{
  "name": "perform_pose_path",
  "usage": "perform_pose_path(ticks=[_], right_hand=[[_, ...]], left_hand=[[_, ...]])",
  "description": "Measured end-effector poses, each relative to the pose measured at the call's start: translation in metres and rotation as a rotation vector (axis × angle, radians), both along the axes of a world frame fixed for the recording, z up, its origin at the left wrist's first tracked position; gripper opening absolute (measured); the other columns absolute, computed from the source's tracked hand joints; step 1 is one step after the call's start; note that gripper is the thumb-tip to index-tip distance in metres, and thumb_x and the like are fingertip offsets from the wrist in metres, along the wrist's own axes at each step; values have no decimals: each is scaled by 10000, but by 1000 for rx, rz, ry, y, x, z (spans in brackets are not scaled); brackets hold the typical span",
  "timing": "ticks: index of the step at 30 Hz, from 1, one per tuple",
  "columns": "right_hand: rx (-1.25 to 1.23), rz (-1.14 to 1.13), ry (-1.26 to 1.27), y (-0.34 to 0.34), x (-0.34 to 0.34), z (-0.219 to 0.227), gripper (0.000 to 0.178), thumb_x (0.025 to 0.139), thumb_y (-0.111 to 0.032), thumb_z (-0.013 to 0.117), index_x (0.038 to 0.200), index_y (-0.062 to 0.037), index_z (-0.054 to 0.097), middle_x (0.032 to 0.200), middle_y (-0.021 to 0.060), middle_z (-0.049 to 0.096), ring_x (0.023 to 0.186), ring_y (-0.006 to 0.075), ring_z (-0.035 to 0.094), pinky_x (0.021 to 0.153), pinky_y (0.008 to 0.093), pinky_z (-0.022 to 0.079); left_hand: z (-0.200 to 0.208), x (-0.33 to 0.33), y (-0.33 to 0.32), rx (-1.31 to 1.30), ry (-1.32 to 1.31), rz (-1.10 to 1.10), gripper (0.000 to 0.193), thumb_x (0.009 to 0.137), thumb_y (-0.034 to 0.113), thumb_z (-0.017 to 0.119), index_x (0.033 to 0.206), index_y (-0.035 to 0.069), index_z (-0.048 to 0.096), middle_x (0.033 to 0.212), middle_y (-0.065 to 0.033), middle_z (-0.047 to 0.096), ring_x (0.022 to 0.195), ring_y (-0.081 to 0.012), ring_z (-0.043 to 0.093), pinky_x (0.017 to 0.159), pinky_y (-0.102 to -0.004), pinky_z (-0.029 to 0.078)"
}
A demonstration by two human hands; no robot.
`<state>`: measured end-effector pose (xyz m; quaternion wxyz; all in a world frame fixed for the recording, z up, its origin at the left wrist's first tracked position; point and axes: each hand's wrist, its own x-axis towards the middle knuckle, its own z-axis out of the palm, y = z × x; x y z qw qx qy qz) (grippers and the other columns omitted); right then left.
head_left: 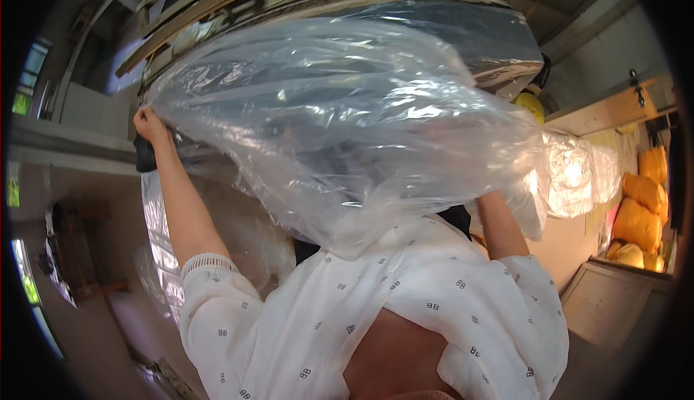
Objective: Packaging or wrapping a large dark-colored product with transparent plastic film on a manufacturing table.
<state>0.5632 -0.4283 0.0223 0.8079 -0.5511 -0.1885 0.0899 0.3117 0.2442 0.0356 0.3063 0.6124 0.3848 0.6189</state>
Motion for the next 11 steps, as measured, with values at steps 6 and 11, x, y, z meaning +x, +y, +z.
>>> perform_pose_path(ticks=[6,11], right_hand=[[267,508,308,26,-5,48,137,837,-115,534,969,-79,526,911,49,533,832,190,541,734,352,479],[-680,524,-666,3,44,-79,464,845,-120,547,1281,-138,389,1111,130,559,938,214,553,827,334,462]], left_hand=[[-8,-20,11,-7,-21,-107,177,842,92,547,962,-37,535,880,-79,557,784,-165,521,732,-282,435],[-5,-10,11,1,78,-30,154,840,89,544,938,-27,525,889,-77,536,796,-173,503,740,-288,425]])
